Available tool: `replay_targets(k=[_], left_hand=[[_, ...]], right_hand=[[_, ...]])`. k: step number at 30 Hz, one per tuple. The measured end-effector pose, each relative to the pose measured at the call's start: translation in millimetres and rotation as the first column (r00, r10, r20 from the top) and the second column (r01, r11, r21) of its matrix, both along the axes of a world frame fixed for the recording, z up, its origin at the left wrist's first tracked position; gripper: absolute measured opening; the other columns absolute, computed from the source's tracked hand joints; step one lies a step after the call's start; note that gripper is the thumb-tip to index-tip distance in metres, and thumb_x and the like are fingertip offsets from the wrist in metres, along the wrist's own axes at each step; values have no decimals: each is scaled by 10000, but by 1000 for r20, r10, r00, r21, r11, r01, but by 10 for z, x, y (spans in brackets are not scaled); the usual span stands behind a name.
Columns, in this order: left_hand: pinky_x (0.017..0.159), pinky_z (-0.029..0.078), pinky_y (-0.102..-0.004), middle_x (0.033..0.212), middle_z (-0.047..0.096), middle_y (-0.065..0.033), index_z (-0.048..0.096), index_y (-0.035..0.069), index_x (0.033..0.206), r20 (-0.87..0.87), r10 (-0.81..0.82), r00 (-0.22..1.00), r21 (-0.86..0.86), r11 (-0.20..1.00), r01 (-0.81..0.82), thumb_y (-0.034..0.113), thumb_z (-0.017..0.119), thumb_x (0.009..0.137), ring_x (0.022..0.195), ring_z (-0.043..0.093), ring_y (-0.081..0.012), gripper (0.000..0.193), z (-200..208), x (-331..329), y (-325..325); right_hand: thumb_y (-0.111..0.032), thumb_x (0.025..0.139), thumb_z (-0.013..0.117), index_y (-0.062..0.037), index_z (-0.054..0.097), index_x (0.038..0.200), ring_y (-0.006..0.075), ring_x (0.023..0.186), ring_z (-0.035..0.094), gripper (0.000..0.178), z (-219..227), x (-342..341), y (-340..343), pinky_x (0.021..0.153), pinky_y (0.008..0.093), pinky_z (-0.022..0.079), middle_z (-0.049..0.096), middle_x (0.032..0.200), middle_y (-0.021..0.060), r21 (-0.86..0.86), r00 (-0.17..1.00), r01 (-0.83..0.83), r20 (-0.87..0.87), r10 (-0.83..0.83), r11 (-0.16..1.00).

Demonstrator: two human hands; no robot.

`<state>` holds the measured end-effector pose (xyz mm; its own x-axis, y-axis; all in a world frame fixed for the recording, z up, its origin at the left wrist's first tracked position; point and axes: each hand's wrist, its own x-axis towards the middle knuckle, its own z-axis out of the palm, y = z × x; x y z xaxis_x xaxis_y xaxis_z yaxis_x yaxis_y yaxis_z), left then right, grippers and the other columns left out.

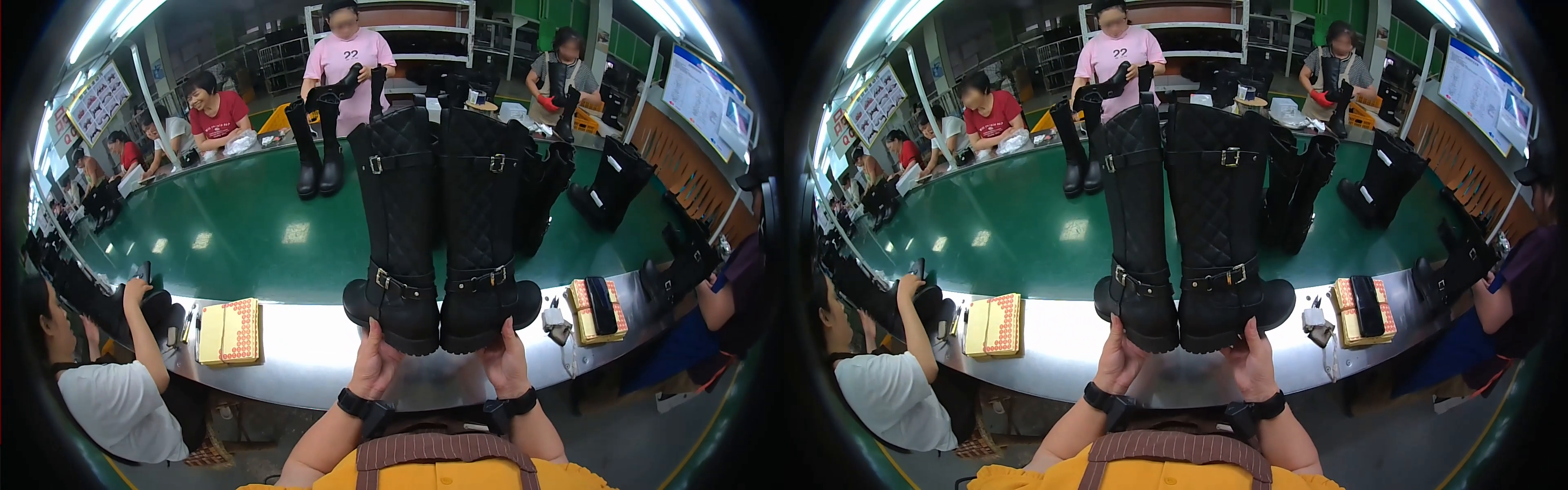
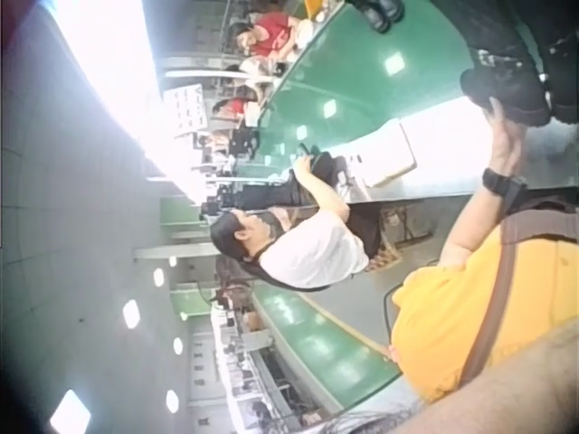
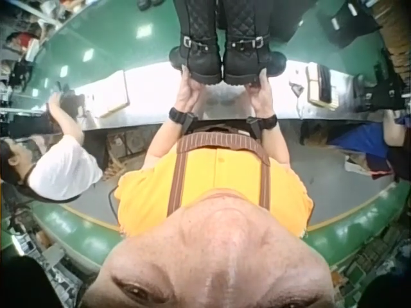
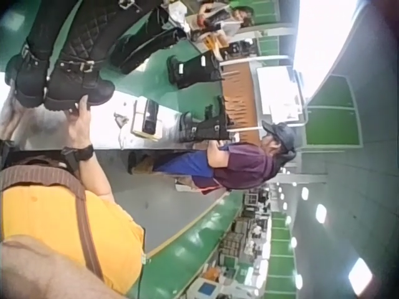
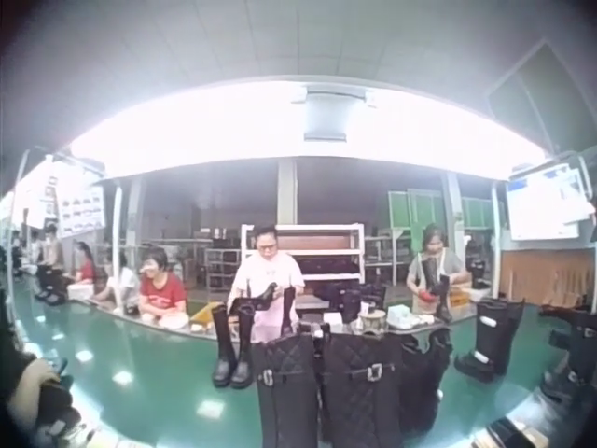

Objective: Inspecting a pair of black boots for quality control at a shoe manufacturing station.

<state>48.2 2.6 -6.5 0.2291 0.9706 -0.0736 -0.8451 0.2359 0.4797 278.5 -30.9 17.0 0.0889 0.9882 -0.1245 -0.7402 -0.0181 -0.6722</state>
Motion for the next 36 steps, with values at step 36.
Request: replay_targets(k=[36], left_hand=[[1034,444,-441,1317,567,-127,499,62,1343,103,-268,958,-135,950,280,514,438,976,1180,556,-321,585,-296,103,4]], right_hand=[[-304,987,498,-36,248,1494,342,1324,367,625,-351,63,-19,1111,417,288,365,1439,199,352,223,84,905,-362,932]])
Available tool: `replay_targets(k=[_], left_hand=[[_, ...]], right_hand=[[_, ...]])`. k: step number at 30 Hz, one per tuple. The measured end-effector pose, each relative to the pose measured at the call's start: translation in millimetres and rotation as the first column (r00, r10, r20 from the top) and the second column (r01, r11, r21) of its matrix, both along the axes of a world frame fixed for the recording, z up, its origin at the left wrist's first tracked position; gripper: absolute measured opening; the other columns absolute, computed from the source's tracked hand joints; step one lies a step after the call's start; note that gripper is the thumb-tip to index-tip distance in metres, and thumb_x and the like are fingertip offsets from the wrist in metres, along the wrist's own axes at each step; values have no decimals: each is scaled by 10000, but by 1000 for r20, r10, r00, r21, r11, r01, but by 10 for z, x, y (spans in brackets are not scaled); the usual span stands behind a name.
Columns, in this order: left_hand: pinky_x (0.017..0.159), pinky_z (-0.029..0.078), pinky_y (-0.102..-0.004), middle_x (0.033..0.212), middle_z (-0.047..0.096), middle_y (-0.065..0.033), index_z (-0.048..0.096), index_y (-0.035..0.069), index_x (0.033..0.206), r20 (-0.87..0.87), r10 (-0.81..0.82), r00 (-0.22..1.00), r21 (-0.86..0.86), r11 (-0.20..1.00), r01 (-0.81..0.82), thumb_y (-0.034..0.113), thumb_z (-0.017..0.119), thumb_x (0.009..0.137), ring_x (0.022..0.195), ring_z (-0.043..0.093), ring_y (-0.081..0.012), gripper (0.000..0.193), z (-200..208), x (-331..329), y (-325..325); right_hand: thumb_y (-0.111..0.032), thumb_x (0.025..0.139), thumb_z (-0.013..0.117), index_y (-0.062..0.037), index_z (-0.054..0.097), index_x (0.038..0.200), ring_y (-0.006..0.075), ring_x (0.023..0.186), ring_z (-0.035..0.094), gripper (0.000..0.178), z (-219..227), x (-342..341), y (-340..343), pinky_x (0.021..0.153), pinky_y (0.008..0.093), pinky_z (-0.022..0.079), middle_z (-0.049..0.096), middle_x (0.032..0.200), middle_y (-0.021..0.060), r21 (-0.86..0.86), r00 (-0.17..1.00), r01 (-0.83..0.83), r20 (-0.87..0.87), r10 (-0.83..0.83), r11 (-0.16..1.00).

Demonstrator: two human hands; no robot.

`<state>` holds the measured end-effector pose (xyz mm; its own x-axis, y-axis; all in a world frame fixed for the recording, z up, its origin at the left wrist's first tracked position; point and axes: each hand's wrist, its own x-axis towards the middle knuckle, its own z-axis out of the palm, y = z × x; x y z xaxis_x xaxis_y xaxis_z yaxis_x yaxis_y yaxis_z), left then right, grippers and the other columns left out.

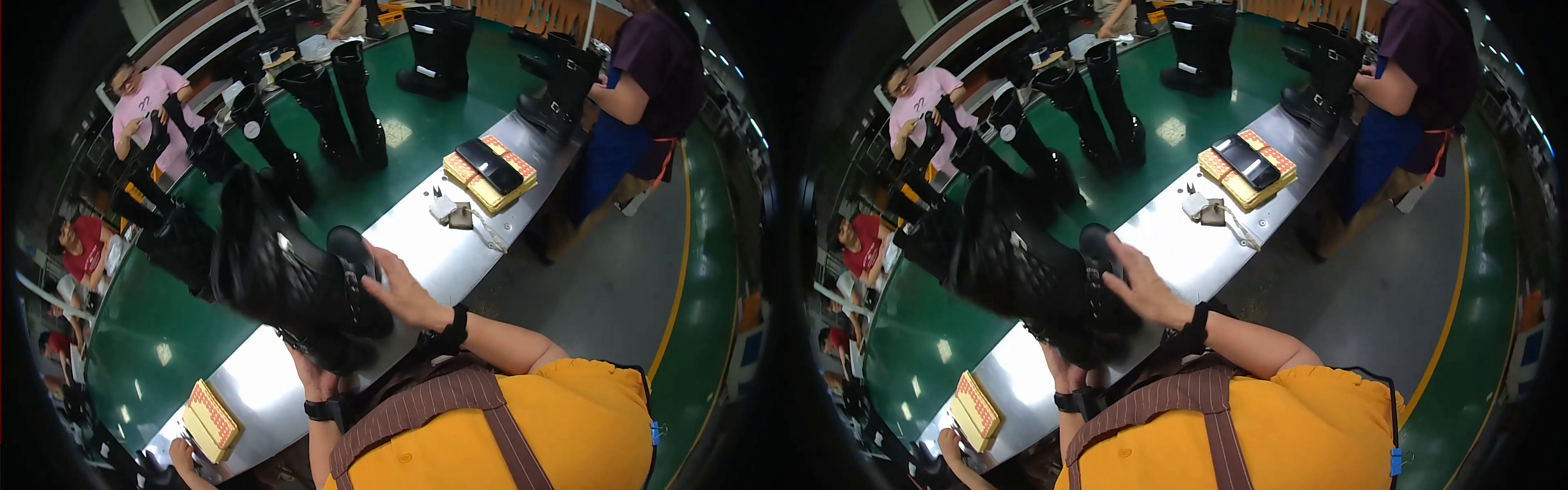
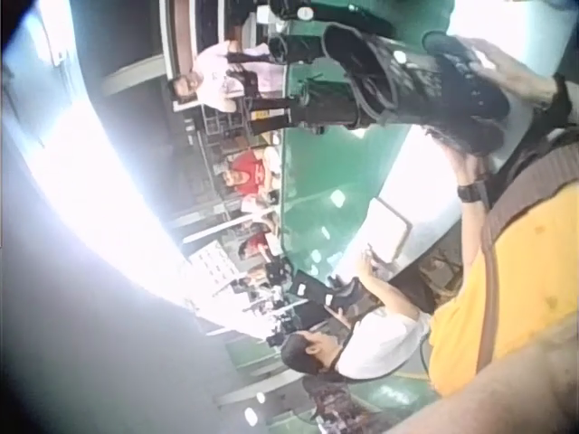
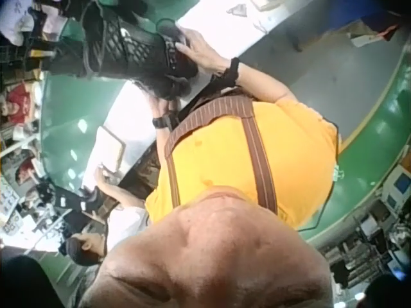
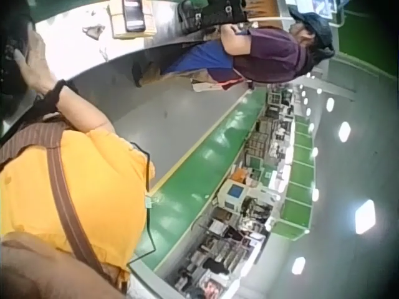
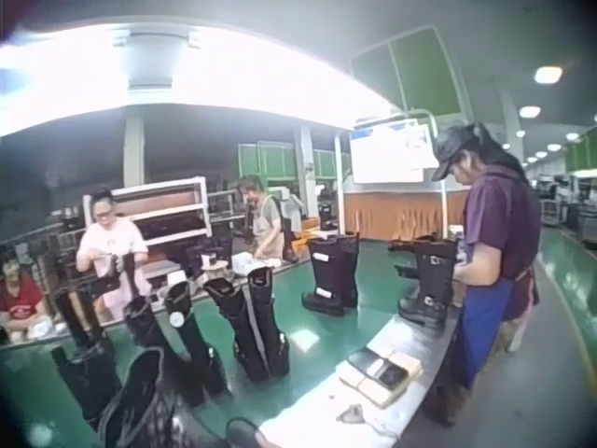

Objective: Inspecting a pair of black boots for quality control at a shoe manufacturing station.

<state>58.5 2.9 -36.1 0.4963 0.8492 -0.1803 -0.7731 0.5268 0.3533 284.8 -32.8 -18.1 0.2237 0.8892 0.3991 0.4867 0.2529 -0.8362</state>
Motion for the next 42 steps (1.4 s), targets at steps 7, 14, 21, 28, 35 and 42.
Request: replay_targets(k=[7,14,21,28,35,42], left_hand=[[1040,441,-445,1295,581,-120,486,73,1351,-50,-27,998,-80,997,23,522,421,974,1175,552,-315,590,29,189,9],[988,483,-436,1197,637,-112,555,62,1271,-273,51,961,-69,995,-72,521,451,956,1102,592,-299,566,92,257,34],[993,473,-476,1224,622,-140,561,31,1268,-585,86,807,-110,977,-185,549,459,929,1124,575,-341,628,173,267,-41],[1013,459,-452,1272,593,-140,519,31,1313,-706,22,708,-171,965,-200,512,432,963,1152,561,-325,602,245,192,-203],[1021,452,-448,1279,591,-136,519,36,1316,-672,2,740,-159,976,-147,504,446,964,1156,562,-317,591,-86,-22,-192],[1030,446,-444,1286,590,-131,519,40,1320,-478,4,878,-76,996,-45,496,460,965,1161,563,-309,580,-338,-131,-25]], right_hand=[[-294,982,496,-133,500,1364,337,1205,497,415,96,40,-89,1040,403,381,527,1297,191,-61,993,-116,-22,115,991],[-324,861,654,-71,715,875,254,653,670,261,551,2406,-182,620,357,517,691,740,117,-153,751,636,349,-561,756],[-67,782,720,-11,713,932,198,775,683,160,9,3804,-128,724,315,529,703,846,134,-253,806,573,345,-481,779],[-55,773,709,-11,716,916,234,763,683,150,-92,3858,-30,726,325,528,700,840,143,-236,801,556,408,-438,797],[-82,811,686,-11,663,957,191,769,651,163,-139,4010,68,689,327,513,675,850,120,-328,802,499,526,-283,802],[-174,861,682,-24,626,977,201,774,635,198,-337,4227,43,672,331,498,662,871,116,-352,859,433,441,-261,830]])
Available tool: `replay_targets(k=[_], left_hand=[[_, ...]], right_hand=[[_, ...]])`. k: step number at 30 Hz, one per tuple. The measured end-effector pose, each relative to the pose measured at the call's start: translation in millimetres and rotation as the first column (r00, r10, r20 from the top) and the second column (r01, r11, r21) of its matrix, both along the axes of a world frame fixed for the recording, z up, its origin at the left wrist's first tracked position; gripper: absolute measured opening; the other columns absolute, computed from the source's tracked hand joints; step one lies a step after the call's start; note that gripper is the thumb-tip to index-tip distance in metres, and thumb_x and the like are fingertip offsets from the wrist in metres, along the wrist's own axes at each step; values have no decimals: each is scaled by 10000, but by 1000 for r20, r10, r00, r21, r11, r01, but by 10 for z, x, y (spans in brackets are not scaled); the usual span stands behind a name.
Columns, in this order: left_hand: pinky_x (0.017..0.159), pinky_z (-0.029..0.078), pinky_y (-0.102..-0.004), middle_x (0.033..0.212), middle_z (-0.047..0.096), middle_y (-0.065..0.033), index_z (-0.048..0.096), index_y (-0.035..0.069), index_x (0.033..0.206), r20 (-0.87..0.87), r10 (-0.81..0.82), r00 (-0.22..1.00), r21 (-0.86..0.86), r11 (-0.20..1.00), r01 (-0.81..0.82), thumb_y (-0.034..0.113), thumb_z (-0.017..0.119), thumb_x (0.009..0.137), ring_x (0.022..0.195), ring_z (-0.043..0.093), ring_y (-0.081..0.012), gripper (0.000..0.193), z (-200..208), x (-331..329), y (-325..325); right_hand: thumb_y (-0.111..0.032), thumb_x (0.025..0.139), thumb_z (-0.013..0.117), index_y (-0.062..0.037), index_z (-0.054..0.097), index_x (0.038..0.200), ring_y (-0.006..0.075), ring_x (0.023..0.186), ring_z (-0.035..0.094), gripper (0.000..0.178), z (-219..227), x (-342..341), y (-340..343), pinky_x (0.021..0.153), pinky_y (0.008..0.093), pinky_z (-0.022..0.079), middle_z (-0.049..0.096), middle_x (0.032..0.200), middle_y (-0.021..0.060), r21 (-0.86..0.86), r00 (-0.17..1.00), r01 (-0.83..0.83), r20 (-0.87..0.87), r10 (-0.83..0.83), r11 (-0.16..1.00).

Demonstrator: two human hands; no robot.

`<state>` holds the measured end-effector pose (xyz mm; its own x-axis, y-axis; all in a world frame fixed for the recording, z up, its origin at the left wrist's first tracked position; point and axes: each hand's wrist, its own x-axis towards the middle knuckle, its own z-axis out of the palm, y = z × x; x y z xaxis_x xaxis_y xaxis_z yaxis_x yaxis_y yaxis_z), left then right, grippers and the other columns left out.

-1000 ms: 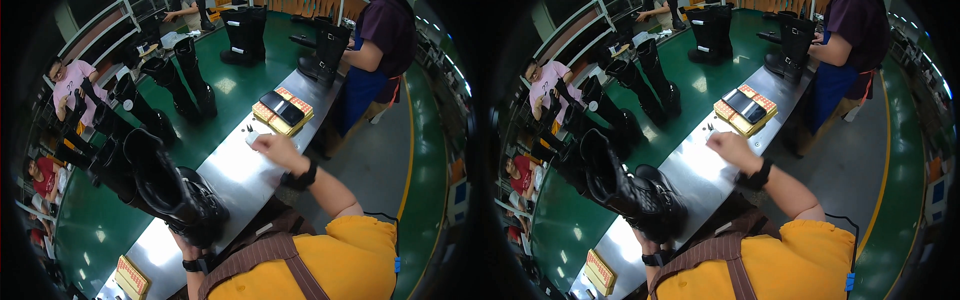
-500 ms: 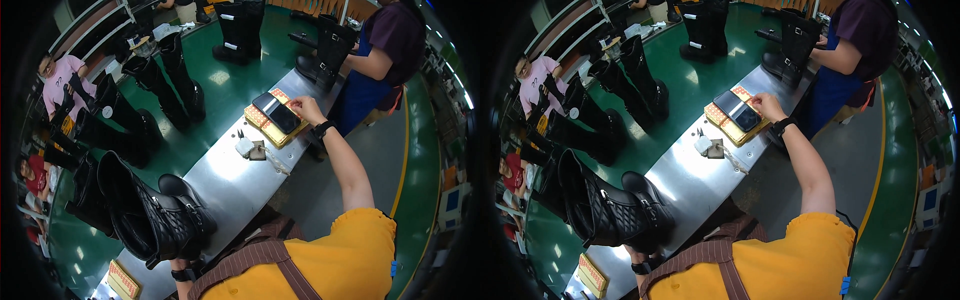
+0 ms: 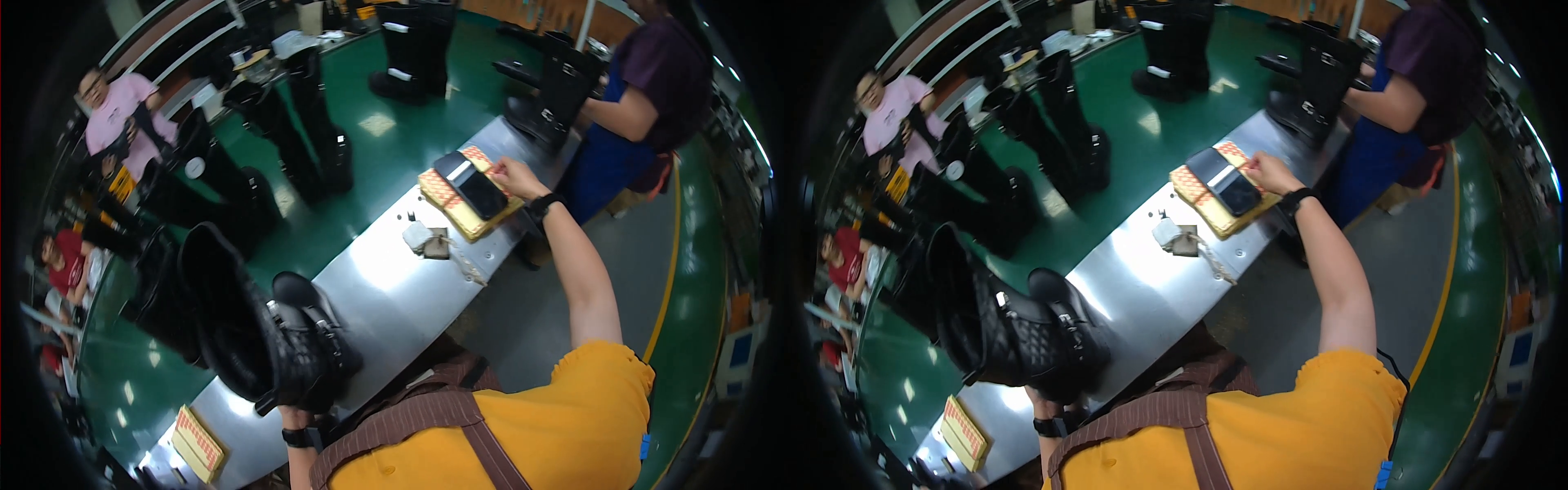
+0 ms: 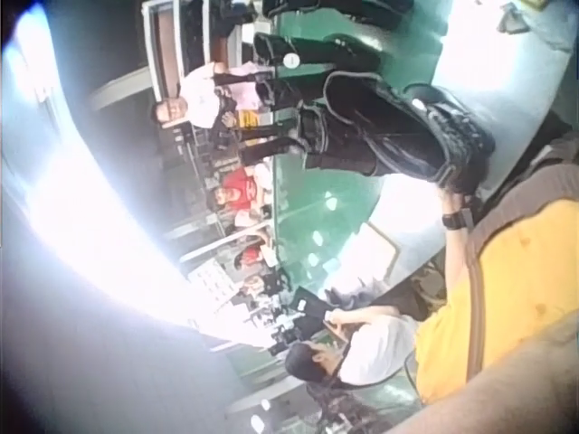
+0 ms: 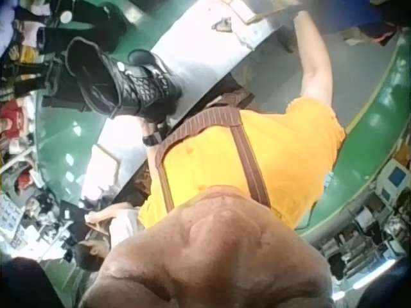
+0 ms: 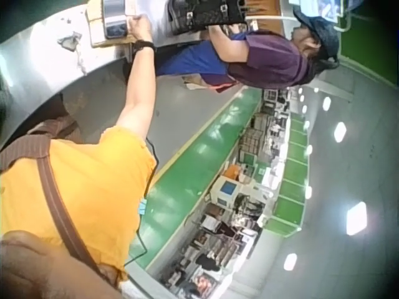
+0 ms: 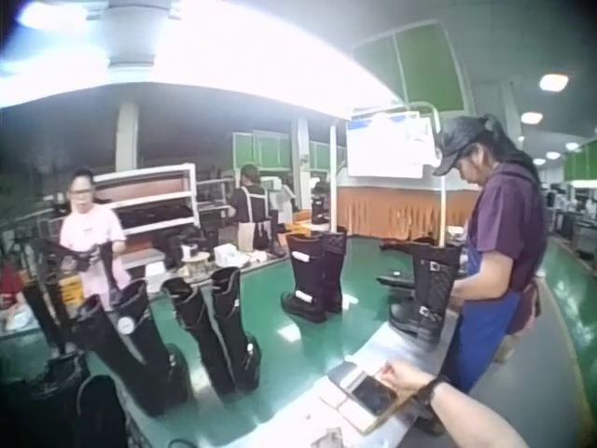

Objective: Inspecting a pair of black boots for quality control at a shoe manufacturing station.

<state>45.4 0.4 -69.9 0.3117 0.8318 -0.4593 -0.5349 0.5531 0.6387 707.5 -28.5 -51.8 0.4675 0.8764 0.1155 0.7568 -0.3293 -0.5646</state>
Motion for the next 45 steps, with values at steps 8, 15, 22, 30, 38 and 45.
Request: replay_targets(k=[8,15,22,30,38,45], left_hand=[[1057,423,-451,1306,579,-116,515,82,1332,348,-49,936,16,999,46,592,368,965,1183,561,-290,645,384,309,121],[1070,424,-471,1370,516,-162,371,83,1437,379,-113,918,58,994,98,600,285,981,1228,542,-304,695,539,357,136],[1068,427,-461,1373,511,-170,363,58,1435,347,-138,928,91,989,113,590,273,988,1220,550,-299,701,534,323,133],[1054,443,-454,1354,529,-165,373,56,1430,411,-154,898,61,988,141,585,265,993,1207,562,-292,694,509,314,146],[963,513,-405,1220,605,-189,410,5,1378,318,-86,944,-24,995,99,530,408,986,1079,633,-268,655,542,262,213],[985,426,-375,1371,396,-272,141,-43,1458,-586,591,554,756,645,111,468,735,802,1231,488,-330,1022,648,-51,24]], right_hand=[[-81,913,612,27,584,918,117,659,651,112,1688,-1465,403,590,254,516,668,792,87,365,992,-125,13,129,923],[-82,927,620,-4,557,957,70,685,640,106,3172,-3636,364,611,182,523,623,1091,116,572,411,-691,-190,891,441],[-87,921,634,29,555,935,92,679,651,141,3296,-4248,618,589,212,499,636,817,56,457,371,-761,-278,886,461],[-42,932,585,4,513,1086,90,705,659,176,3128,-4166,641,606,214,513,654,837,71,473,424,-721,-276,862,506],[-196,703,811,-59,606,1099,111,773,593,466,3155,-3682,170,658,240,495,557,1201,85,47,272,-961,-11,962,272],[-66,651,860,-23,605,884,186,774,598,348,2399,-4036,190,659,280,502,543,884,63,393,399,-867,175,900,308]])
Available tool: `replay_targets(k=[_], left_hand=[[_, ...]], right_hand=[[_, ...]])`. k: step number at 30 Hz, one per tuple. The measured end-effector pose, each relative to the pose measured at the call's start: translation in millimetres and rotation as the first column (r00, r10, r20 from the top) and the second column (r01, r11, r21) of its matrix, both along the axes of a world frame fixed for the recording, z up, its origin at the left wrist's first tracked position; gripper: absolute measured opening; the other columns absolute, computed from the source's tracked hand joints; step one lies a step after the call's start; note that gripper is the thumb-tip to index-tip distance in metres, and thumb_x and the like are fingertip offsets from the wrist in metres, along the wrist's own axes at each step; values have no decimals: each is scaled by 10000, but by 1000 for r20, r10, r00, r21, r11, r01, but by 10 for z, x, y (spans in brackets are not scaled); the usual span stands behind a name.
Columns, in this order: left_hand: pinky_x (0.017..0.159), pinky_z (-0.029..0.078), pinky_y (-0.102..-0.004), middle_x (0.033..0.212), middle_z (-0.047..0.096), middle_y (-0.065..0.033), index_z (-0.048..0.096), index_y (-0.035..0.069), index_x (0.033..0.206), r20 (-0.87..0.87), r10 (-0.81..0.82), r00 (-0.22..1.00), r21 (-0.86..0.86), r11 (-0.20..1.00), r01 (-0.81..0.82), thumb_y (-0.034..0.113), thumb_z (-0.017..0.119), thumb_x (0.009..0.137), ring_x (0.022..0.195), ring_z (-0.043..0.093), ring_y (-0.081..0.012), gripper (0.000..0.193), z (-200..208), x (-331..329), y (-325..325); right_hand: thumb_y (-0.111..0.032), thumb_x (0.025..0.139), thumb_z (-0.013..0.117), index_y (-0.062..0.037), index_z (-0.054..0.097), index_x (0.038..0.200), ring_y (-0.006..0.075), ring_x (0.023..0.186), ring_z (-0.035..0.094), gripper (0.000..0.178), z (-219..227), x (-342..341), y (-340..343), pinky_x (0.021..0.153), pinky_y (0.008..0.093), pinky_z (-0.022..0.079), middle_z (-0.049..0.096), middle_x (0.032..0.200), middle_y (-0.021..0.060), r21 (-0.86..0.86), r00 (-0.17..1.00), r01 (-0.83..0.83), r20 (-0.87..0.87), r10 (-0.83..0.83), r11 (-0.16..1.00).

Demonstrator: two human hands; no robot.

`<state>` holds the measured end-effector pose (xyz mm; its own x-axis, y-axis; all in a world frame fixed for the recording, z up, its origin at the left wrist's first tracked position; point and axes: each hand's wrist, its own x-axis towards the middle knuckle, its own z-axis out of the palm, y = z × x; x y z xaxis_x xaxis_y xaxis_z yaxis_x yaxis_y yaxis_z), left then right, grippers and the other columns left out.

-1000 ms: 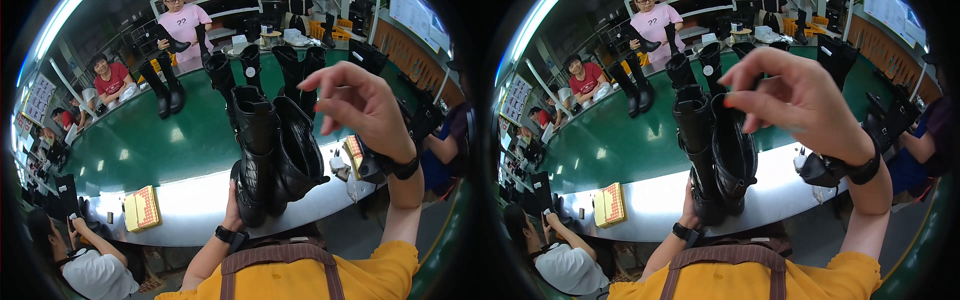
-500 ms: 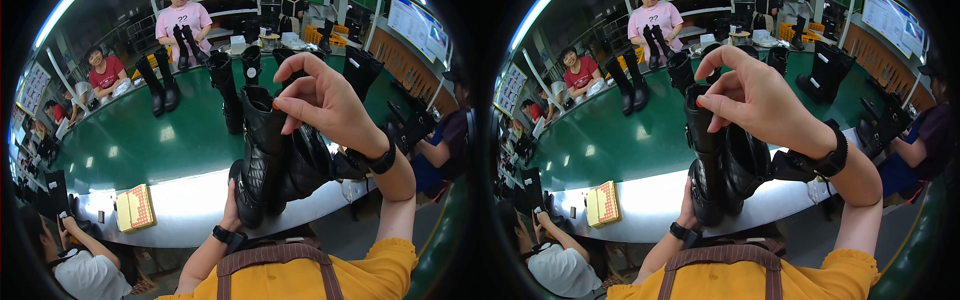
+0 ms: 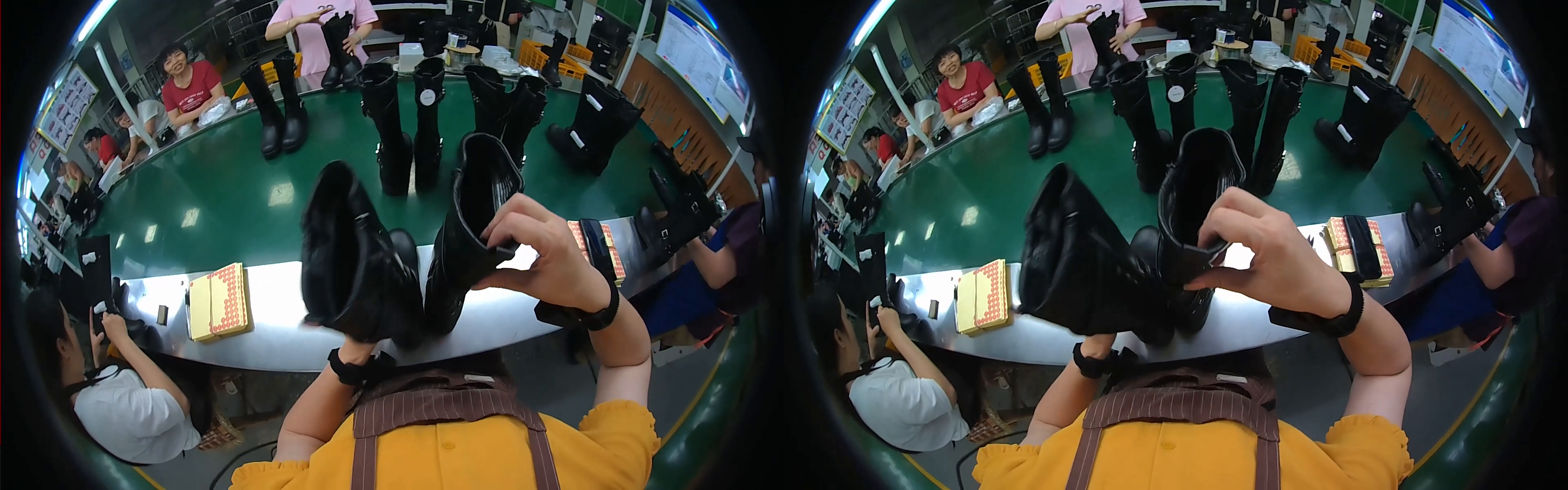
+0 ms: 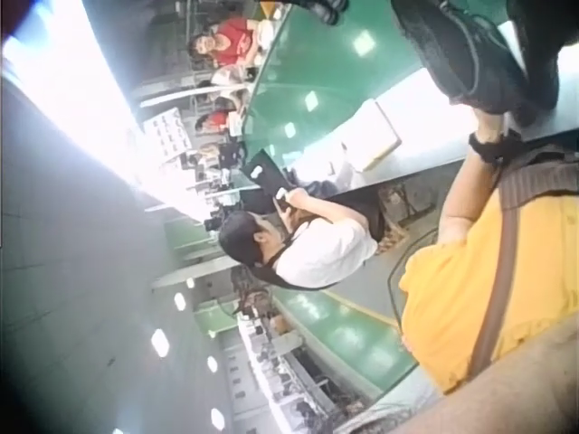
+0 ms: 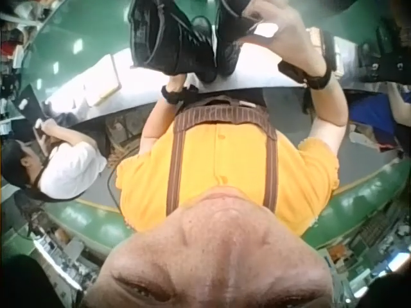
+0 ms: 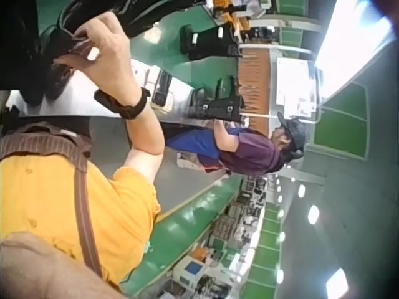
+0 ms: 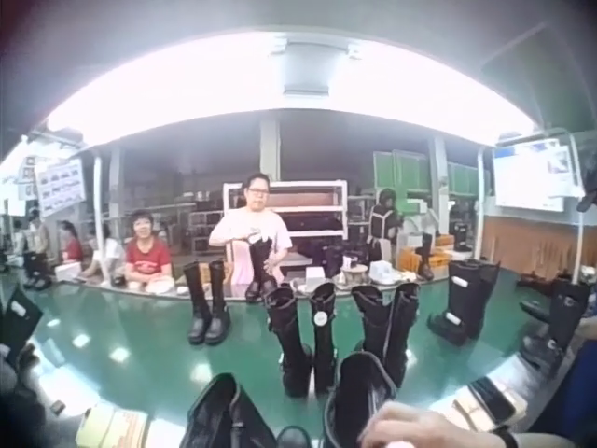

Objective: Inspecting a pair of black boots for quality control at a shoe manufacturing station.

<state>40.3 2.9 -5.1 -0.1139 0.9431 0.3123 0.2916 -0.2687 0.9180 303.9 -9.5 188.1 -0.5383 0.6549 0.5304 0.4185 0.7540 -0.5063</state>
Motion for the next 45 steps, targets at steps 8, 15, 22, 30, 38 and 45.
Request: replay_targets(k=[8,15,22,30,38,45], left_hand=[[1094,315,-434,1448,315,-263,144,6,1482,-72,-359,930,297,883,364,377,853,681,1349,353,-383,1133,44,190,-646],[1025,379,-428,1324,437,-203,320,18,1399,-93,-181,979,267,943,200,274,900,625,1227,450,-347,1001,360,223,-593],[832,508,-351,1055,638,-148,394,2,1271,241,-33,970,140,990,-1,214,851,711,969,650,-277,753,392,339,-567],[850,498,-343,1095,628,-133,486,13,1214,252,-27,967,197,980,-24,144,815,760,985,629,-251,577,291,325,-434],[787,475,-376,1001,601,-125,572,-7,1092,356,104,929,272,939,-209,98,778,792,914,598,-280,379,332,666,-332],[883,390,-436,1094,489,-169,551,13,1137,143,37,989,334,939,-83,28,778,649,1031,474,-367,539,363,862,-380]], right_hand=[[-76,641,867,-7,571,823,165,662,565,354,59,-316,-92,572,273,481,528,831,62,98,999,43,-10,-42,994],[-85,618,876,-16,590,769,176,700,587,331,158,-383,-243,597,271,486,545,802,60,85,998,-52,-14,53,995],[-9,683,820,-35,551,1092,196,876,606,490,-185,-858,-275,714,296,542,495,1145,112,119,960,-175,-198,196,977],[-122,757,787,-37,440,1327,121,846,612,673,-409,-345,-416,767,263,518,410,1331,121,-36,922,72,-379,-81,997],[-276,727,819,-45,479,1320,223,905,577,722,257,-531,-536,782,327,499,531,1183,125,334,968,248,-64,-241,909],[-315,776,759,-47,508,1233,334,803,670,587,836,-690,-188,706,384,522,672,849,174,-329,941,126,337,-8,936]])
